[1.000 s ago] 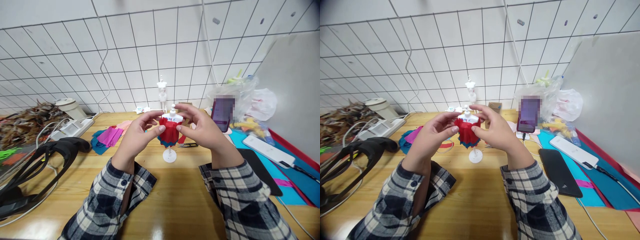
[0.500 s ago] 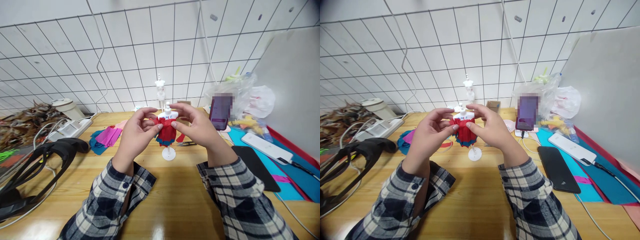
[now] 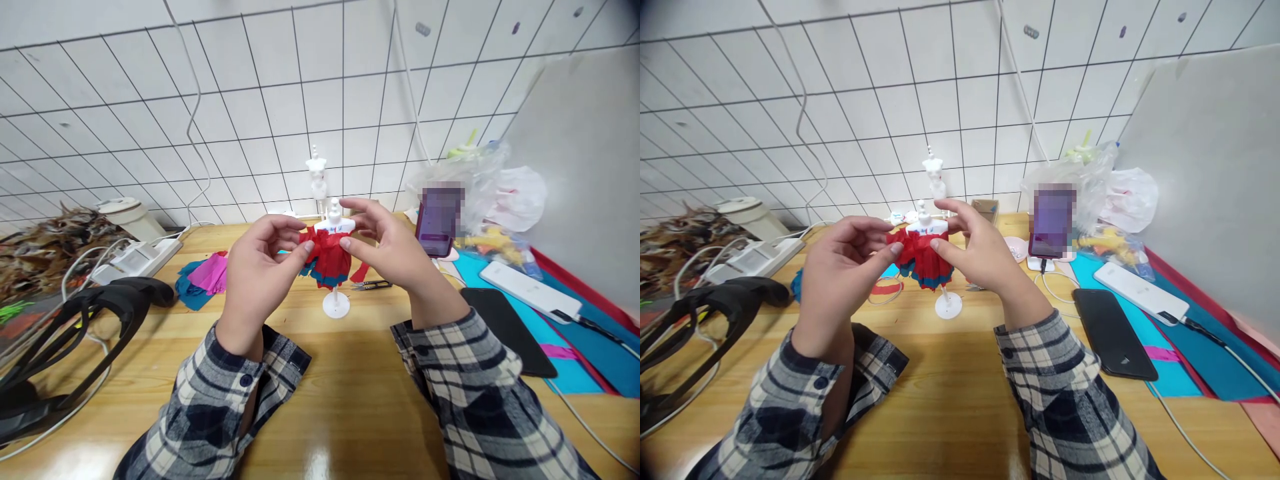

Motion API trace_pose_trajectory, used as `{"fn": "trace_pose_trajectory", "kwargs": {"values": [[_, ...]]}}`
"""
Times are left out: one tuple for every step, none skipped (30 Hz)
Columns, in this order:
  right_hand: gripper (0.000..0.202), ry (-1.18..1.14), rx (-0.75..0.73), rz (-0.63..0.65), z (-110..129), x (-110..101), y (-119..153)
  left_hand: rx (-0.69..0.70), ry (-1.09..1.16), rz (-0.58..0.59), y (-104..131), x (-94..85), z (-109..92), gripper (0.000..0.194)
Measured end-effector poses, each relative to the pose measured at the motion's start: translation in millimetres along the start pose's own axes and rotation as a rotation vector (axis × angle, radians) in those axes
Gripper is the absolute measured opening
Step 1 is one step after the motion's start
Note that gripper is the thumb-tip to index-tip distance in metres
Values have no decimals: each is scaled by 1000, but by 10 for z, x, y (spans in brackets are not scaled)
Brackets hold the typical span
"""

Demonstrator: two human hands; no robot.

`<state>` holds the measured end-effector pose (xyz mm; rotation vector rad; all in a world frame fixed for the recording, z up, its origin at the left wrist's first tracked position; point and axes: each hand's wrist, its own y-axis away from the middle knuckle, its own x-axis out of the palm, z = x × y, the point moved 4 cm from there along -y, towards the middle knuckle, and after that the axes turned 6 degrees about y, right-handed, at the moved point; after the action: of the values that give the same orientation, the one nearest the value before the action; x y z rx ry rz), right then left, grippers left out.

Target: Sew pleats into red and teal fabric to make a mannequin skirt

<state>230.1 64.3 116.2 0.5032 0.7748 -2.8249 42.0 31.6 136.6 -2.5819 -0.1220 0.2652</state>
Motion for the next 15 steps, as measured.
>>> {"fn": "trace_pose_trajectory", "kwargs": {"values": [[54,-5,-1,-4,-3,1,-1,-5,2,8,1,15,10,29],[54,-13,-3,-7,-6,2,-2,-13,13,19,2,32,24,31],[54,-23,-5,-9,-10,4,-3,-21,30,30,2,52,38,35],[54,-34,-8,-10,-13,6,-4,-28,52,39,3,73,51,38],[54,-45,-11,-8,-17,8,-5,-33,75,44,4,93,61,40],[53,-55,-14,-3,-21,10,-7,-38,97,45,6,111,70,41],[53,-63,-16,4,-28,12,-8,-45,117,43,8,127,76,39],[53,-69,-15,12,-36,12,-10,-52,134,42,10,140,80,36],[52,-74,-13,17,-44,10,-12,-57,151,43,11,150,84,33],[52,-82,-11,20,-53,6,-13,-62,169,47,13,155,87,32],[52,-94,-7,26,-61,4,-13,-67,189,56,12,156,92,31],[52,-112,-4,34,-67,2,-13,-73,213,68,11,153,100,30],[52,-134,-1,45,-69,3,-12,-81,239,77,7,145,112,29],[51,-156,1,58,-68,6,-10,-92,264,84,2,133,127,28],[51,-173,2,70,-64,10,-8,-104,282,89,-5,121,145,28]]}}
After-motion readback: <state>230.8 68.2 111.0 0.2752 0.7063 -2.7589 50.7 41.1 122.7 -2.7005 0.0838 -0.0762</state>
